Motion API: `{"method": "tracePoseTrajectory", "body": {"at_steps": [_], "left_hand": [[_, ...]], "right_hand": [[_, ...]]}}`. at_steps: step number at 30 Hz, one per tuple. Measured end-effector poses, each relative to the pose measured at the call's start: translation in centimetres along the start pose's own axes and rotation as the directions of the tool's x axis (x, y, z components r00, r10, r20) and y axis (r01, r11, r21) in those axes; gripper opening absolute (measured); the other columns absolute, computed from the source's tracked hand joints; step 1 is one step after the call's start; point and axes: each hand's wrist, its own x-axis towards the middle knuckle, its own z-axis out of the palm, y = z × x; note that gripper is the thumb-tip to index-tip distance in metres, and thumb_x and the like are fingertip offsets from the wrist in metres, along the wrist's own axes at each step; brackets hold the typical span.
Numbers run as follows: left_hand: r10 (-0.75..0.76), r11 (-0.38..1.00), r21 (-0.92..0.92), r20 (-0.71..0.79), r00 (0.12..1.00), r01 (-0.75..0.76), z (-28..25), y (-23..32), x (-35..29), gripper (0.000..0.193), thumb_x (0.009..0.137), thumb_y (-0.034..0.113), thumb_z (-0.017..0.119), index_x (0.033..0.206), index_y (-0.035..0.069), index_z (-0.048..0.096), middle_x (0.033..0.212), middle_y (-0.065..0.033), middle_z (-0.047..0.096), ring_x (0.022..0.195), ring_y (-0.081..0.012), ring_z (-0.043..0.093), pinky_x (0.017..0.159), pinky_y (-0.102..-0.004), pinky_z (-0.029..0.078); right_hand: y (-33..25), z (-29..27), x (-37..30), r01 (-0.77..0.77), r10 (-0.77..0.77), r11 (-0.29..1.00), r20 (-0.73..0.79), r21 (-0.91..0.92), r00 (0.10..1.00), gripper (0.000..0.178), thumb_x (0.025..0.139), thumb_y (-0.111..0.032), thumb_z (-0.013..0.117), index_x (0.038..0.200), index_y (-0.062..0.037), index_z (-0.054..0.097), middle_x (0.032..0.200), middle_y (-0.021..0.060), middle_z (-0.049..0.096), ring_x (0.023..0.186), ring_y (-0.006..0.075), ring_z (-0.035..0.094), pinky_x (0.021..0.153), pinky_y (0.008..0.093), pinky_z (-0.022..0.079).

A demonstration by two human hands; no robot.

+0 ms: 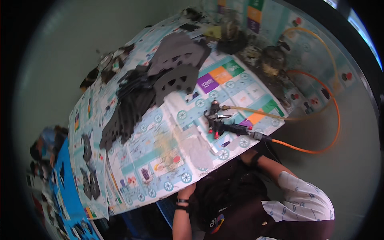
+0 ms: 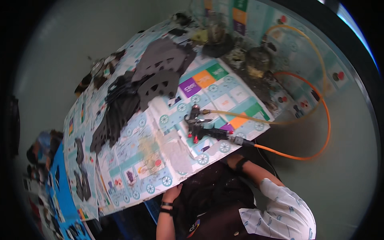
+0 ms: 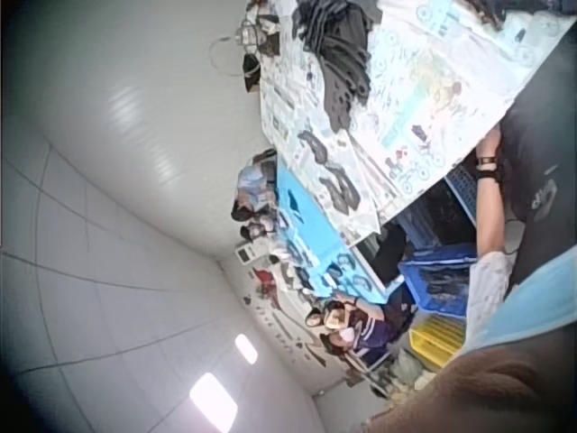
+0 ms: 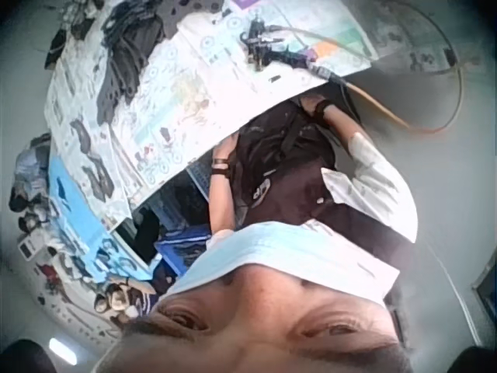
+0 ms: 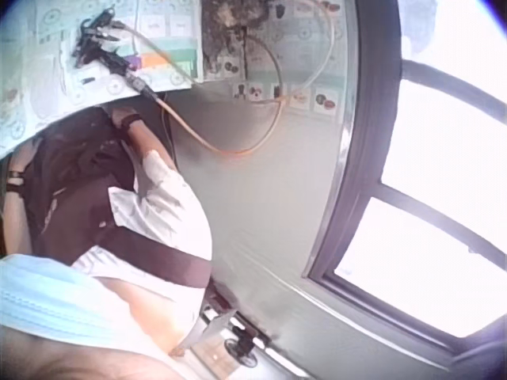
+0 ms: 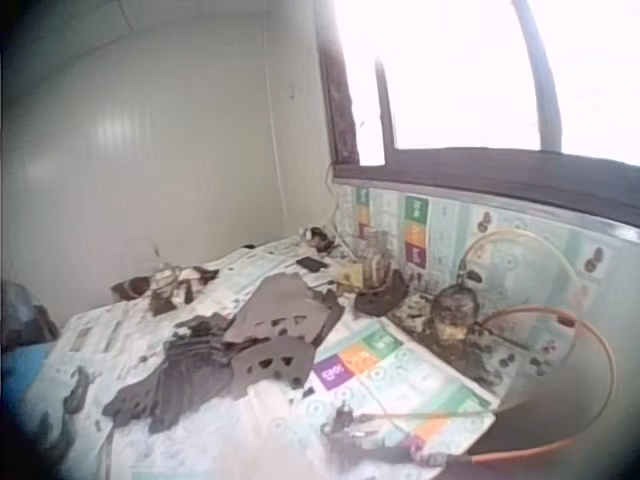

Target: Assembling and preparing shoe upper components using an air spray tool in a factory setting.

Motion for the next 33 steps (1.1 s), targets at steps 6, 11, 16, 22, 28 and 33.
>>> {"method": "tracePoseTrajectory", "body": {"at_steps": [6, 11, 16, 22, 28, 33], "left_hand": [[0.159, 0.987, -0.006, 0.174, 0.972, -0.16, 6.1, 1.1, 7.4, 0.032, 0.094, 0.024, 0.065, 0.117, 0.004, 0.073, 0.12, -0.0278, 0.07, 0.109, -0.0435, 0.069, 0.098, -0.052, 0.054], [0.217, 0.975, -0.02, 0.314, 0.924, -0.222, 12.6, 2.2, 4.4, 0.029, 0.095, 0.023, 0.063, 0.114, 0.004, 0.074, 0.117, -0.0274, 0.071, 0.106, -0.0433, 0.07, 0.096, -0.0529, 0.054], [0.224, 0.973, -0.061, 0.453, 0.863, -0.221, 15.8, -0.1, 4.5, 0.028, 0.095, 0.022, 0.061, 0.111, 0.004, 0.075, 0.114, -0.0269, 0.071, 0.103, -0.043, 0.07, 0.093, -0.0537, 0.055], [0.246, 0.967, -0.098, 0.605, 0.757, -0.235, 21.5, 0.7, -6.2, 0.027, 0.096, 0.022, 0.058, 0.107, 0.004, 0.076, 0.111, -0.0264, 0.072, 0.1, -0.0426, 0.071, 0.09, -0.0548, 0.056], [0.253, 0.962, -0.119, 0.732, 0.632, -0.247, 25.1, 3.3, -12.8, 0.028, 0.096, 0.021, 0.056, 0.103, 0.005, 0.077, 0.108, -0.0259, 0.073, 0.096, -0.0423, 0.072, 0.087, -0.0558, 0.056], [0.2, 0.975, -0.223, 0.883, 0.425, 0.004, 20.2, 9.0, -9.4, 0.025, 0.086, 0.019, 0.069, 0.098, -0.001, 0.078, 0.107, -0.0283, 0.073, 0.101, -0.0441, 0.072, 0.093, -0.0523, 0.058]], "right_hand": [[-4.3, -1.8, 5.4, -0.178, 0.176, 0.97, 0.024, 0.164, 0.984, 0.034, 0.092, -0.023, 0.058, 0.113, -0.0011, 0.073, 0.117, 0.0245, 0.072, 0.11, 0.0394, 0.071, 0.097, 0.0503, 0.055], [-3.3, -1.2, 6.3, -0.311, 0.285, 0.916, 0.138, 0.251, 0.949, 0.035, 0.093, -0.023, 0.057, 0.115, -0.0015, 0.072, 0.119, 0.0246, 0.071, 0.112, 0.0393, 0.07, 0.097, 0.0502, 0.055], [-4.0, -1.3, 9.6, -0.431, 0.345, 0.855, 0.304, 0.29, 0.888, 0.035, 0.094, -0.023, 0.055, 0.118, -0.0018, 0.071, 0.122, 0.0247, 0.07, 0.114, 0.0392, 0.069, 0.098, 0.05, 0.054], [-1.4, 4.3, 2.7, -0.575, 0.393, 0.752, 0.481, 0.323, 0.784, 0.036, 0.095, -0.022, 0.053, 0.12, -0.0023, 0.07, 0.125, 0.0248, 0.069, 0.116, 0.0392, 0.068, 0.099, 0.0499, 0.054], [3.2, 9.3, -10.8, -0.695, 0.394, 0.637, 0.634, 0.334, 0.666, 0.038, 0.096, -0.022, 0.052, 0.123, -0.0027, 0.069, 0.128, 0.0249, 0.068, 0.118, 0.0391, 0.067, 0.1, 0.0497, 0.053], [4.0, 12.6, -17.9, -0.754, 0.393, 0.561, 0.691, 0.343, 0.607, 0.038, 0.097, -0.022, 0.05, 0.126, -0.003, 0.068, 0.131, 0.025, 0.066, 0.12, 0.039, 0.066, 0.101, 0.0496, 0.052]]}}
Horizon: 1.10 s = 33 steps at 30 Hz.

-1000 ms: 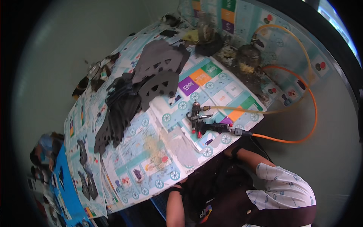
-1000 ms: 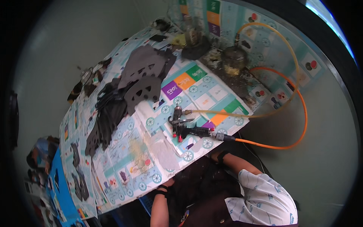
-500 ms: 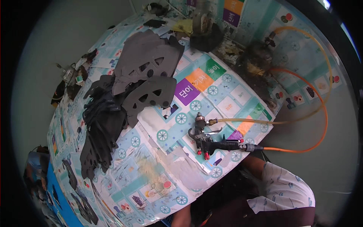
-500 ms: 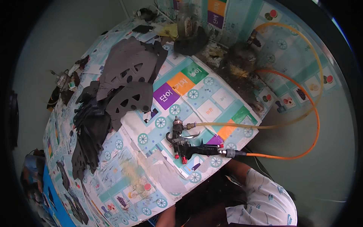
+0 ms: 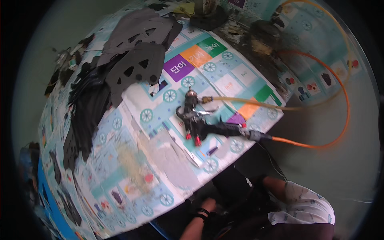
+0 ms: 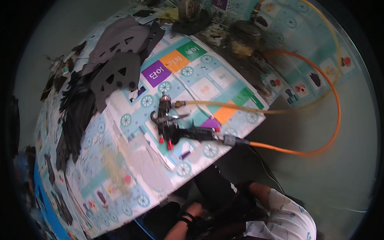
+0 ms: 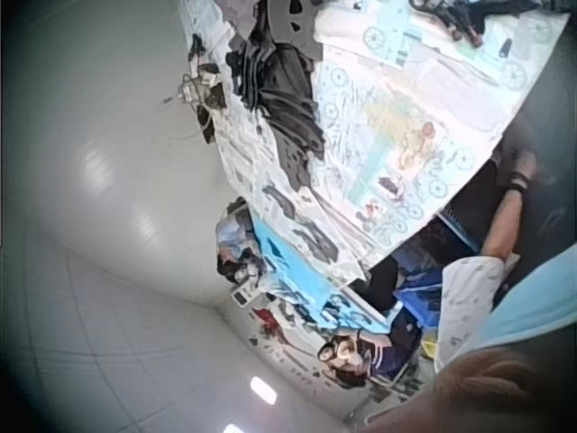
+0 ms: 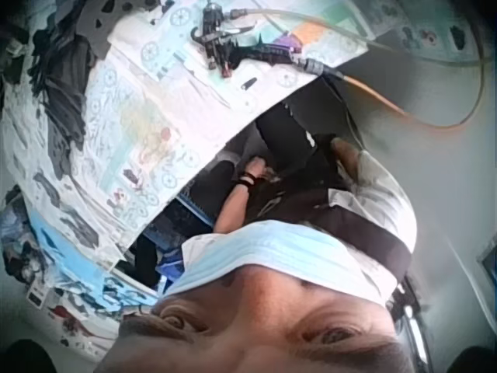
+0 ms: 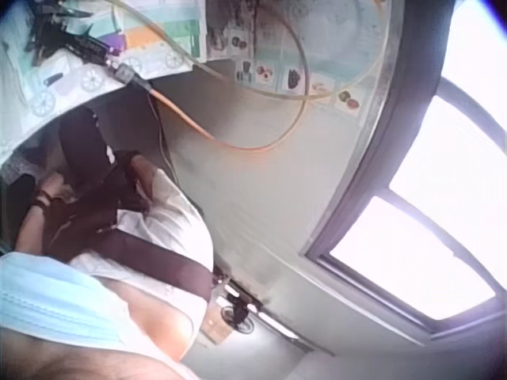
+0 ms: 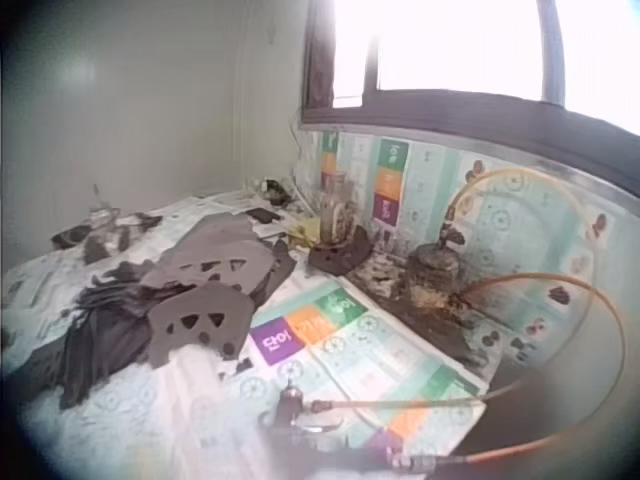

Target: Assembling and preparing shoe upper components using an air spray tool in a factory setting.

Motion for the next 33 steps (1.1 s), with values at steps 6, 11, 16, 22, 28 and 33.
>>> {"method": "tracePoseTrajectory", "body": {"at_steps": [6, 11, 16, 22, 28, 33], "left_hand": [[-0.119, 0.991, -0.072, -0.156, 0.981, 0.109, -4.7, 2.8, -6.8, 0.045, 0.083, 0.036, 0.08, 0.112, 0.002, 0.077, 0.11, -0.0248, 0.074, 0.106, -0.042, 0.071, 0.096, -0.0491, 0.056], [-0.189, 0.959, -0.282, -0.534, 0.824, 0.037, -11.7, 4.6, -14.2, 0.047, 0.092, 0.034, 0.075, 0.129, 0.005, 0.07, 0.114, -0.0214, 0.074, 0.107, -0.0398, 0.071, 0.094, -0.0485, 0.056], [-0.136, 0.885, -0.43, -0.606, 0.784, -0.179, -18.9, 7.4, -22.5, 0.038, 0.095, 0.025, 0.073, 0.126, 0.004, 0.07, 0.109, -0.0193, 0.076, 0.101, -0.0371, 0.072, 0.088, -0.0448, 0.057], [-0.133, 0.846, -0.478, -0.619, 0.774, -0.238, -24.2, 9.3, -32.6, 0.037, 0.094, 0.021, 0.075, 0.127, 0.005, 0.071, 0.109, -0.0157, 0.076, 0.1, -0.0336, 0.073, 0.086, -0.0395, 0.058], [-0.205, 0.687, -0.653, -0.594, 0.778, -0.318, -29.9, 15.2, -48.0, 0.04, 0.091, 0.01, 0.077, 0.13, 0.002, 0.069, 0.112, -0.015, 0.077, 0.103, -0.0243, 0.076, 0.091, -0.0335, 0.059], [-0.319, 0.563, -0.678, -0.706, 0.633, -0.473, -36.5, 19.0, -55.3, 0.029, 0.102, 0.0, 0.062, 0.13, -0.006, 0.065, 0.111, -0.013, 0.077, 0.1, -0.0172, 0.073, 0.091, -0.0277, 0.054]], "right_hand": [[-3.6, -2.1, -3.5, 0.286, -0.324, 0.776, 0.034, -0.562, 0.945, 0.032, 0.096, -0.023, 0.055, 0.115, -0.0043, 0.073, 0.117, 0.022, 0.073, 0.107, 0.04, 0.071, 0.096, 0.0494, 0.055], [-16.4, -6.8, -15.1, 0.293, -0.481, 0.684, -0.111, -0.668, 0.87, 0.028, 0.096, -0.026, 0.058, 0.11, -0.0097, 0.075, 0.102, 0.0196, 0.075, 0.097, 0.0396, 0.072, 0.086, 0.0497, 0.057], [-26.0, -5.9, -21.4, 0.621, -0.674, 0.607, 0.092, -0.496, 0.733, 0.03, 0.101, -0.033, 0.06, 0.112, -0.0074, 0.071, 0.098, 0.0223, 0.073, 0.095, 0.0425, 0.07, 0.086, 0.0517, 0.055], [-35.6, -6.0, -31.8, 0.712, -0.652, 0.627, 0.287, -0.314, 0.701, 0.033, 0.104, -0.031, 0.059, 0.121, -0.0039, 0.067, 0.1, 0.0175, 0.075, 0.098, 0.0357, 0.071, 0.088, 0.0458, 0.055], [-45.8, -13.0, -51.7, 0.363, -0.643, 0.687, 0.292, 0.63, 0.708, 0.029, 0.109, -0.028, 0.056, 0.124, -0.0045, 0.066, 0.099, 0.0045, 0.074, 0.087, 0.0116, 0.07, 0.074, 0.0261, 0.053], [-52.2, -24.9, -57.3, 0.713, -0.636, 0.508, -0.349, 0.483, 0.689, 0.024, 0.107, -0.026, 0.057, 0.115, -0.0055, 0.067, 0.097, 0.0029, 0.072, 0.082, 0.0104, 0.069, 0.07, 0.0258, 0.052]]}}
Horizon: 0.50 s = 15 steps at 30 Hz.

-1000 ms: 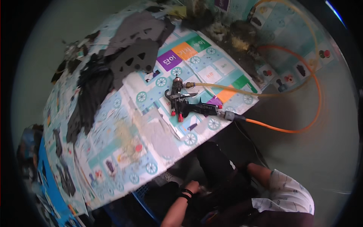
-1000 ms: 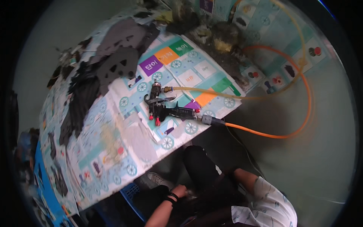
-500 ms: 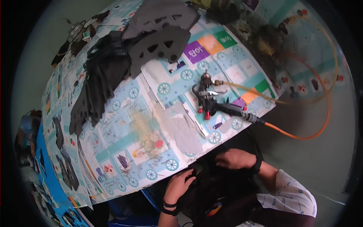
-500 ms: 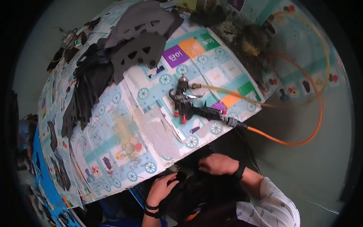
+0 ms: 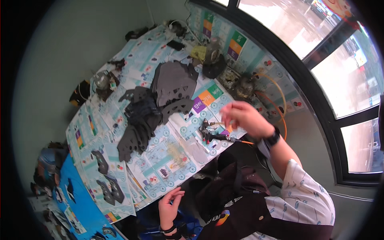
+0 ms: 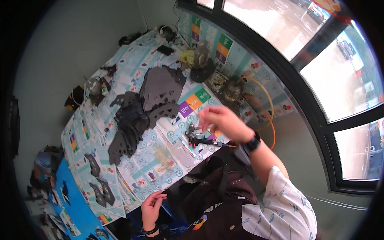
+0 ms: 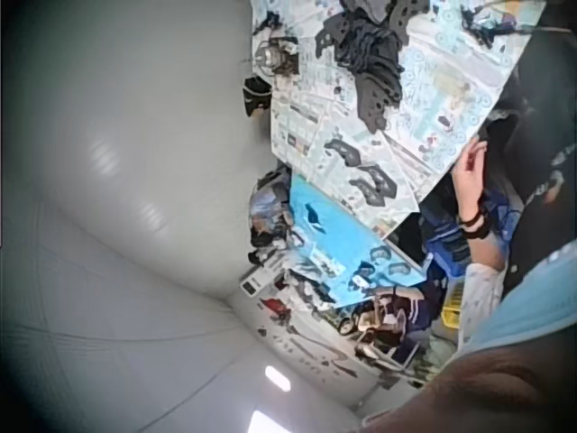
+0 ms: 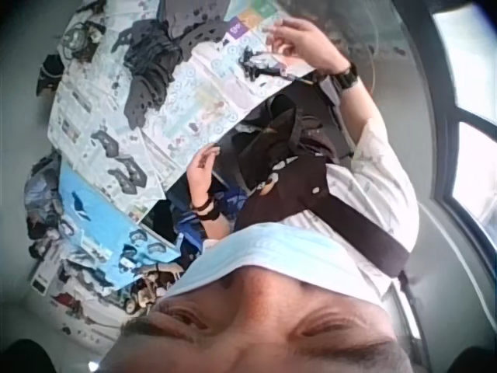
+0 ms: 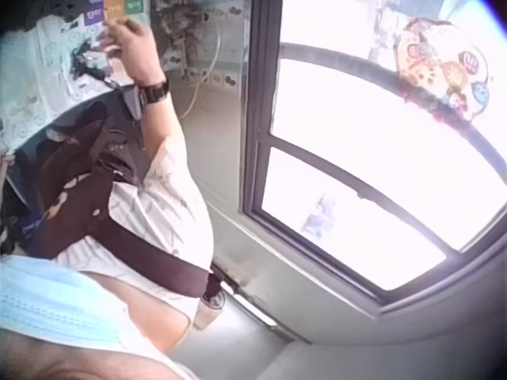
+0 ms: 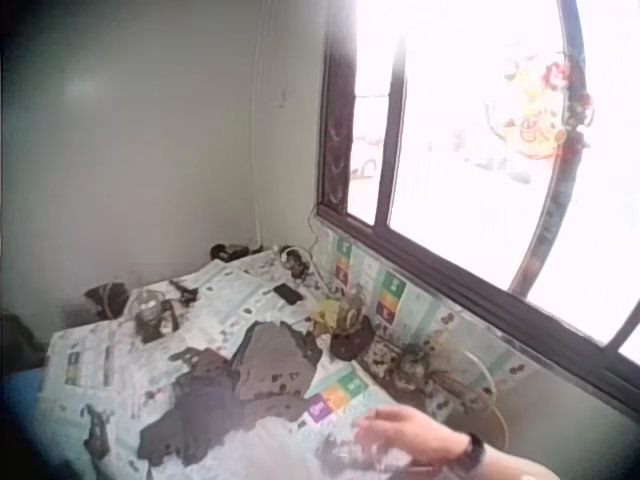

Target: Assembling and preparing shoe upper components using an air spray tool in a factory setting.

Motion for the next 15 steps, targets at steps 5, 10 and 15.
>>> {"method": "tracePoseTrajectory", "body": {"at_steps": [5, 10, 15], "left_hand": [[-0.029, 0.997, -0.075, -0.202, 0.979, 0.014, 0.3, 5.0, 1.3, 0.024, 0.104, 0.003, 0.06, 0.125, -0.005, 0.066, 0.106, -0.0129, 0.076, 0.098, -0.0161, 0.071, 0.09, -0.0274, 0.053], [-0.114, 0.988, -0.13, -0.224, 0.968, 0.087, 3.8, 4.8, 3.7, 0.022, 0.104, 0.002, 0.06, 0.123, -0.007, 0.066, 0.106, -0.0141, 0.076, 0.096, -0.0173, 0.072, 0.091, -0.0295, 0.055], [-0.244, 0.966, -0.145, -0.251, 0.937, 0.213, 8.8, 4.0, 3.5, 0.029, 0.107, 0.012, 0.061, 0.13, -0.005, 0.066, 0.109, -0.0119, 0.076, 0.098, -0.0188, 0.071, 0.088, -0.0292, 0.053]], "right_hand": [[1.7, -10.8, 16.5, 0.041, -0.014, 0.994, -0.262, 0.098, 0.965, 0.019, 0.1, -0.019, 0.067, 0.112, -0.0044, 0.066, 0.091, 0.0002, 0.071, 0.071, 0.0082, 0.065, 0.062, 0.0273, 0.051], [6.1, -16.3, 32.3, -0.091, -0.273, 0.846, -0.575, -0.525, 0.772, 0.026, 0.09, -0.026, 0.071, 0.088, -0.0015, 0.078, 0.087, 0.018, 0.076, 0.082, 0.0332, 0.075, 0.075, 0.0422, 0.06], [8.1, -15.0, 41.6, -0.139, -0.457, 0.603, -0.482, -0.786, 0.747, 0.026, 0.093, -0.018, 0.061, 0.094, 0.0004, 0.078, 0.098, 0.0233, 0.075, 0.093, 0.041, 0.073, 0.084, 0.0513, 0.059]]}}
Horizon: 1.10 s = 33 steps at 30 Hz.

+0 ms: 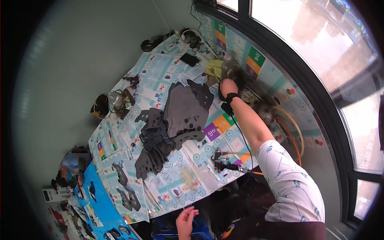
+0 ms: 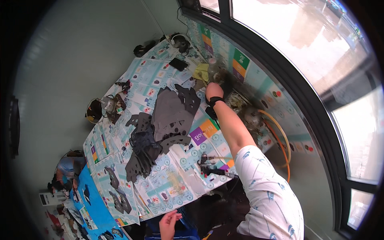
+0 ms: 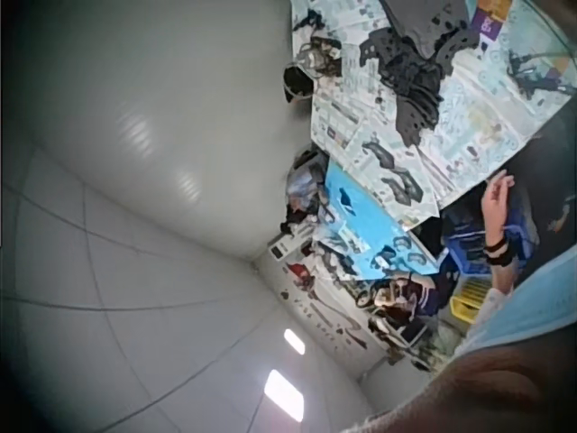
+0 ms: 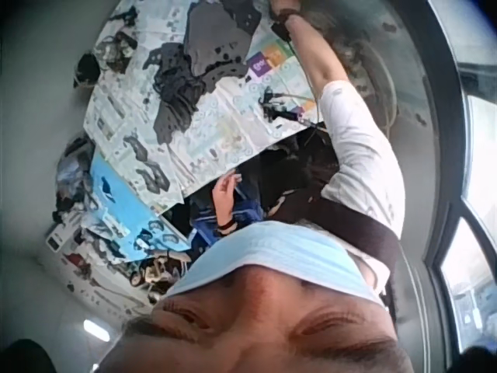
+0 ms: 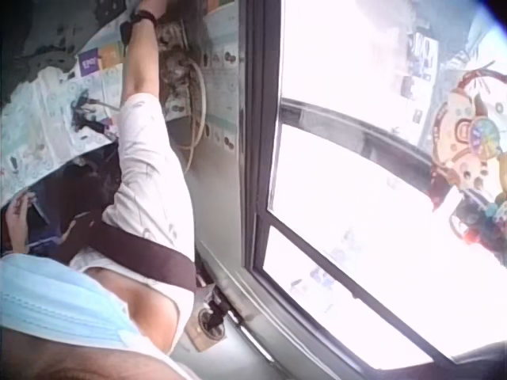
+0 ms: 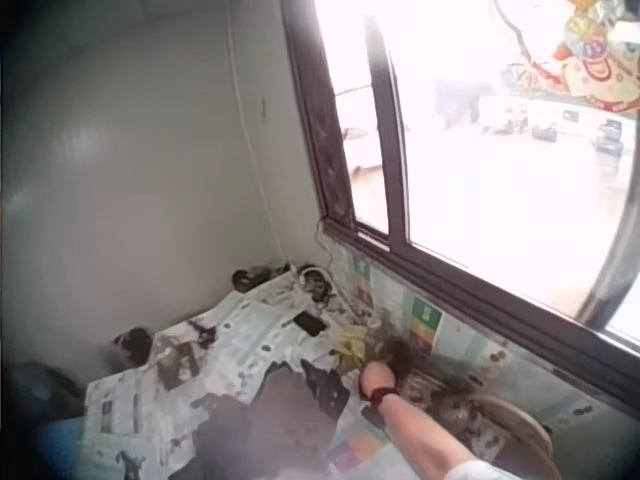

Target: Assembling and preparing shoe upper components using an air spray tool in a factory setting.

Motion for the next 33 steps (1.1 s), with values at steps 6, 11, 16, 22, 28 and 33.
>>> {"method": "tracePoseTrajectory", "body": {"at_steps": [6, 11, 16, 22, 28, 33], "left_hand": [[-0.101, 0.995, -0.004, -0.067, 0.993, 0.101, 3.1, -2.5, 0.4, 0.029, 0.107, 0.011, 0.061, 0.132, -0.004, 0.065, 0.112, -0.0129, 0.076, 0.1, -0.0184, 0.072, 0.091, -0.0299, 0.055], [-0.146, 0.989, -0.032, -0.073, 0.987, 0.144, 4.6, -2.4, -0.3, 0.031, 0.107, 0.012, 0.06, 0.134, -0.003, 0.064, 0.113, -0.0131, 0.076, 0.101, -0.0178, 0.072, 0.092, -0.0297, 0.055], [-0.152, 0.988, -0.039, -0.088, 0.984, 0.149, 5.5, -2.3, -0.1, 0.031, 0.108, 0.013, 0.06, 0.134, -0.003, 0.063, 0.114, -0.0127, 0.076, 0.101, -0.0175, 0.072, 0.092, -0.0294, 0.055], [-0.189, 0.982, -0.017, -0.018, 0.982, 0.188, 7.8, 0.2, 1.4, 0.03, 0.108, 0.012, 0.059, 0.132, -0.004, 0.064, 0.113, -0.0117, 0.076, 0.101, -0.0175, 0.072, 0.09, -0.0288, 0.055], [-0.053, 0.998, -0.044, 0.009, 0.999, 0.054, 8.6, 3.4, 1.7, 0.027, 0.107, 0.011, 0.06, 0.128, -0.006, 0.066, 0.108, -0.0124, 0.076, 0.098, -0.0178, 0.072, 0.089, -0.0292, 0.056], [-0.035, 0.995, -0.097, 0.024, 0.999, 0.037, 8.1, 4.9, 2.0, 0.027, 0.107, 0.012, 0.061, 0.126, -0.006, 0.066, 0.108, -0.0123, 0.076, 0.098, -0.0181, 0.072, 0.09, -0.0299, 0.056]], "right_hand": [[-1.4, 5.2, 3.8, 0.152, -0.15, 0.951, 0.031, -0.269, 0.988, 0.022, 0.09, -0.014, 0.06, 0.085, -0.0053, 0.08, 0.087, 0.0182, 0.076, 0.084, 0.0376, 0.076, 0.073, 0.0507, 0.061], [-0.7, 7.1, 4.8, 0.055, -0.061, 0.968, -0.016, -0.245, 0.998, 0.022, 0.089, -0.013, 0.06, 0.082, -0.0069, 0.08, 0.086, 0.017, 0.076, 0.082, 0.0365, 0.076, 0.071, 0.0496, 0.061], [-0.8, 7.2, 5.3, -0.004, 0.007, 0.973, 0.012, -0.229, 1.0, 0.018, 0.088, -0.013, 0.064, 0.084, -0.0064, 0.079, 0.087, 0.0177, 0.076, 0.082, 0.0365, 0.076, 0.07, 0.0507, 0.06], [-2.4, 2.6, 3.8, 0.053, -0.051, 0.998, -0.081, 0.033, 0.995, 0.019, 0.088, -0.022, 0.069, 0.094, -0.0035, 0.074, 0.084, 0.0169, 0.075, 0.081, 0.0388, 0.074, 0.072, 0.0486, 0.058], [-7.5, -6.4, 0.7, 0.153, 0.07, 0.702, -0.282, 0.695, 0.957, 0.029, 0.087, -0.024, 0.074, 0.101, -0.001, 0.066, 0.092, 0.0157, 0.07, 0.086, 0.0292, 0.071, 0.078, 0.04, 0.055], [-5.1, -12.8, 3.8, 0.06, 0.106, 0.827, -0.261, 0.559, 0.959, 0.04, 0.1, -0.03, 0.052, 0.123, 0.0022, 0.053, 0.102, 0.0313, 0.069, 0.097, 0.0498, 0.067, 0.082, 0.0546, 0.053]]}}
